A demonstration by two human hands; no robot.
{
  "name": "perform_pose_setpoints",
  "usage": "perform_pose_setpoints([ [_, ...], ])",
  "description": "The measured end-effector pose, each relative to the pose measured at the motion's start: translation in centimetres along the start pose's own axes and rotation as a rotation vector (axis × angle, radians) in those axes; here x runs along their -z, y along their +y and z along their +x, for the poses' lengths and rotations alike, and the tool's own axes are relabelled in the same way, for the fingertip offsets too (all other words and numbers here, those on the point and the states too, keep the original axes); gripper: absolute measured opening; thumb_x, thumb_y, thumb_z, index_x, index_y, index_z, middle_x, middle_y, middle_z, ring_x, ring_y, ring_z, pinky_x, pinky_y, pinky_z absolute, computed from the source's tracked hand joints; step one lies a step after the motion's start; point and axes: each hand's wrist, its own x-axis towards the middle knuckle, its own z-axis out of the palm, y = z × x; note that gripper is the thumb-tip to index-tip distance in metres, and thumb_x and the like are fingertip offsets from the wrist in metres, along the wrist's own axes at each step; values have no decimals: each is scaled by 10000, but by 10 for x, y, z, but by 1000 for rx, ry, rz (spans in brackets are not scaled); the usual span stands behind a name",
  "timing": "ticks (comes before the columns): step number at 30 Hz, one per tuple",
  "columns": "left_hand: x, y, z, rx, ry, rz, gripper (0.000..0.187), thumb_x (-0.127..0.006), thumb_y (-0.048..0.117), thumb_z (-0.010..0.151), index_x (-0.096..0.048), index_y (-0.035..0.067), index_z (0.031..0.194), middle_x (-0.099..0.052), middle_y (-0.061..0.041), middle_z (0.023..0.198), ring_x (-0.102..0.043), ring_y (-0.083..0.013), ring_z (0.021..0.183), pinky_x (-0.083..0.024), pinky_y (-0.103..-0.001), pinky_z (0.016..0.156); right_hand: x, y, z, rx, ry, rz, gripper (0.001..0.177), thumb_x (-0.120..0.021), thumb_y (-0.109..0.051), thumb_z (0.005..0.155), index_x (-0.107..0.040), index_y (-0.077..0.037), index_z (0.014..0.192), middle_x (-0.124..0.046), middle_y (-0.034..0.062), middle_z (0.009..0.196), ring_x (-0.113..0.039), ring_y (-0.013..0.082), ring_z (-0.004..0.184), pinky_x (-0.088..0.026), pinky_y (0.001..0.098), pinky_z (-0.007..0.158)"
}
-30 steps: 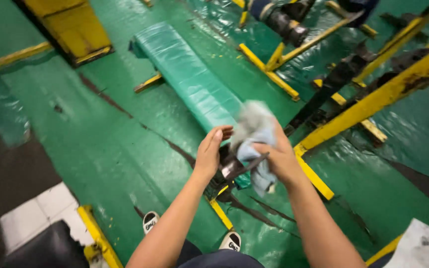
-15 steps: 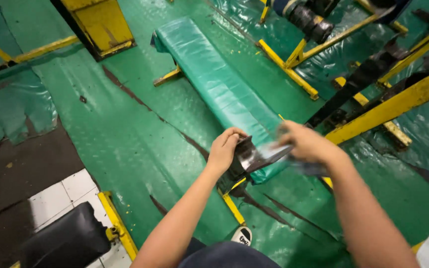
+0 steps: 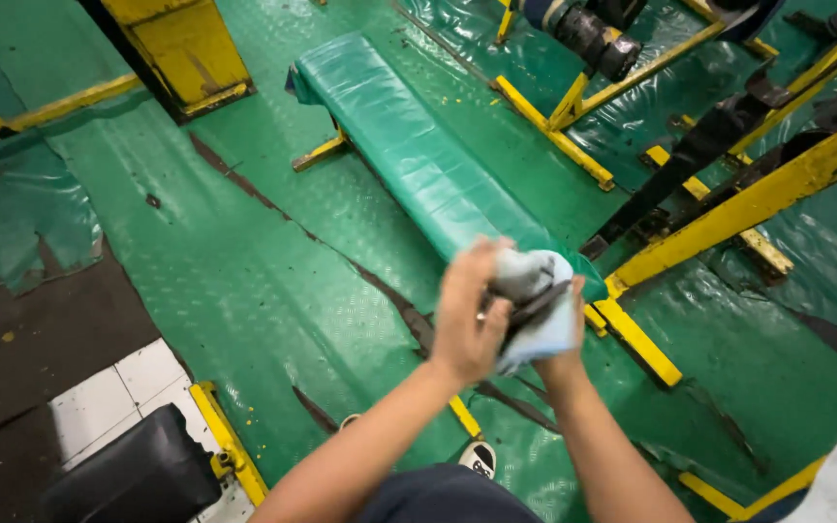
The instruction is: The person is cleaning various gym equipment pieces, such as benches and weight machine pads, using a cloth.
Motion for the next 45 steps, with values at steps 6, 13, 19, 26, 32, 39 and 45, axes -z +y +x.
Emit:
perform_pose_setpoints([
  [6, -13, -18, -32, 277, -213, -95, 627, -419, 482, 1069, -451, 42, 1515, -567, -182, 1447, -513, -382, 1391, -367, -506, 1205, 9, 11, 13, 148, -98, 180, 452, -474, -559, 1156, -589, -125, 1204, -649, 57, 1242, -606, 238, 1199, -476, 418, 1101],
  [13, 12, -3, -22, 3, -104, 253, 665, -553, 518, 1006, -469, 112, 1525, -501, -139, 1598, -452, -389, 1541, -196, -588, 1326, 36, -43, 42, 83, 212, -33, 364, -608, -434, 985, -638, -91, 1104, -659, 76, 1145, -595, 266, 1048, -497, 463, 917],
  [19, 9, -15, -7, 187, -160, 67, 1303, -864, 601, 695, -176, -3, 1623, -256, -254, 1694, -364, -408, 1550, -330, -498, 1270, -56, -80, 47, -71, -392, -745, 355, -778, -55, 779, -732, -18, 1128, -570, 152, 1359, -539, 329, 1240, -441, 491, 1040],
  [26, 9, -11, -7, 248, -168, 180, 1320, -945, 441, 629, -198, 33, 1639, -406, -226, 1572, -484, -407, 1444, -409, -467, 1208, -63, -77, 59, -299, -836, -1254, 375, -789, -53, 636, -806, -17, 1009, -757, 118, 1068, -654, 216, 996, -548, 360, 864],
  [32, 13, 5, 7, 360, -244, 97, 1205, -906, 349, 620, -261, 107, 1609, -328, -190, 1682, -609, -328, 1336, -537, -419, 1041, -57, -108, 67, -421, -666, -1597, 370, -806, -156, 666, -808, -64, 1025, -795, 74, 864, -693, 163, 772, -572, 342, 737],
  [39, 15, -9, 8, 150, -307, 146, 1142, -968, 372, 606, -388, 124, 1558, -429, -168, 1614, -494, -392, 1440, -416, -471, 1187, 4, -147, 24, -224, -168, -840, 561, -733, -387, 831, -670, -53, 1277, -706, 61, 1179, -656, 198, 1030, -544, 408, 889],
  [45, -11, -52, -14, -41, -466, 645, 806, -791, 106, 615, -543, 48, 1380, -473, -114, 1651, -442, -368, 1520, -391, -410, 1262, 29, -76, 13, 47, -101, -79, 623, -526, -443, 1020, -444, -74, 1516, -597, 84, 1429, -630, 285, 1187, -507, 417, 1040],
])
